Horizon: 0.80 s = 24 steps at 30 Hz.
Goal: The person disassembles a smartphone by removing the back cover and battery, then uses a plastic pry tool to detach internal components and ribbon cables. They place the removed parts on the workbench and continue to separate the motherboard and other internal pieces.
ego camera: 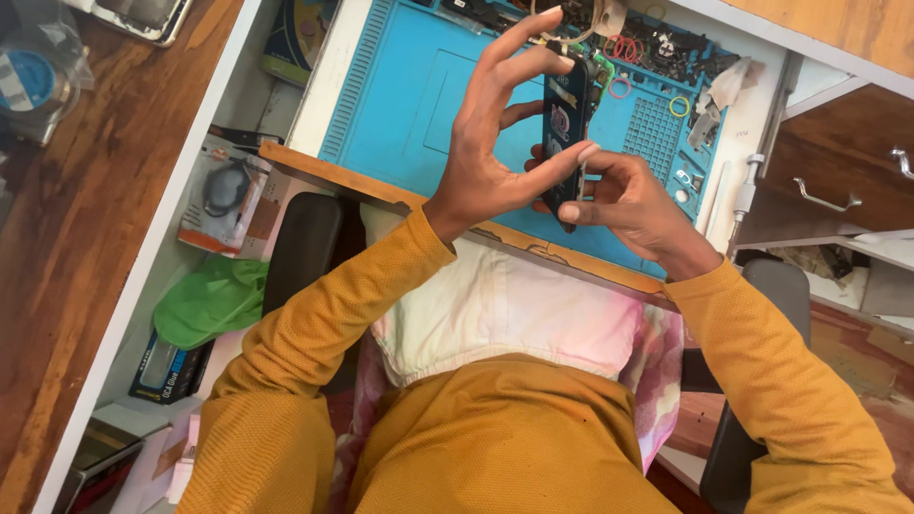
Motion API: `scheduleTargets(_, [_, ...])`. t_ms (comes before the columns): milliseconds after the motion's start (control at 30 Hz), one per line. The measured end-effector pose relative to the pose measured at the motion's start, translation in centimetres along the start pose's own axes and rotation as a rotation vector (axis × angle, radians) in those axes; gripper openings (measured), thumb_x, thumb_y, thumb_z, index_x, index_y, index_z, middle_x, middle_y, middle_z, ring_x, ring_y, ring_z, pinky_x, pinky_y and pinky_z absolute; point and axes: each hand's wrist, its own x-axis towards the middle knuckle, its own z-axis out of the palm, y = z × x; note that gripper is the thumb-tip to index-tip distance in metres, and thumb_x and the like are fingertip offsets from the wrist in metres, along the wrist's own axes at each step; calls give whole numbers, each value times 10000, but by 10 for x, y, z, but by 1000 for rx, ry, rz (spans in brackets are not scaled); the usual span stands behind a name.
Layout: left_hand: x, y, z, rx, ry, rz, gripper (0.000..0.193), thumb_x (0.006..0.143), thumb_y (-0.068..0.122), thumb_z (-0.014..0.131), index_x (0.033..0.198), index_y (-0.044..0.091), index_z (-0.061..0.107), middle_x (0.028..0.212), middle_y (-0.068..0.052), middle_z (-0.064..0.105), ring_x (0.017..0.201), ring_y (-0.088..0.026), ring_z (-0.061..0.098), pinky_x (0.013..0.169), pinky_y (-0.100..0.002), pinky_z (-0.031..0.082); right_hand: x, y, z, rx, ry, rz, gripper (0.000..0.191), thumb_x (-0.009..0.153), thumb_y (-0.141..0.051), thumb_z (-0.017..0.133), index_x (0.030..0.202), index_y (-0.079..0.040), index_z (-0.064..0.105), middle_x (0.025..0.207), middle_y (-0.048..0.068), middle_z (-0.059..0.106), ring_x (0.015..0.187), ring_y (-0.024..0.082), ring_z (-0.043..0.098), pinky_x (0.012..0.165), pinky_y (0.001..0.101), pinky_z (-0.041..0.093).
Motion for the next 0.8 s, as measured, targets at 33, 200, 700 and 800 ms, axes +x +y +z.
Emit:
scheduleTargets(33, [0,0,0,2,-5,4,577,977,122,899,1401,152,509,1619,-29,322,1370,-160,512,1059,-293,641,0,-1,1,-2,-6,-14,555,822,-82,834,1313,68,623,1270,133,686,1102,234,724,922,364,595])
scheduleTargets(200, [2,-3,-4,44,-41,47,568,994,125,894,1412,144,509,1618,-24,286,1425,-181,503,1120,-307,666,1,-4,2,-25,-14,-37,547,811,-74,835,1300,57,628,1302,104,674,1142,219,704,1035,393,592])
scheduleTargets(700, [4,-26,-22,-29,-243,6,690,1035,169,889,1464,182,348,1625,-68,215,1511,-246,352,1056,-358,620,2,-10,7,-158,38,90,585,784,-62,825,1325,23,620,1138,116,727,1086,205,737,819,309,626])
scheduleTargets(800, [4,-29,-26,-31,-275,-26,699,1023,183,891,1455,171,343,1626,-82,216,1469,-232,406,1056,-364,640,2,-11,7,-132,20,97,608,790,-75,824,1352,23,613,1150,131,730,1099,202,730,837,301,621])
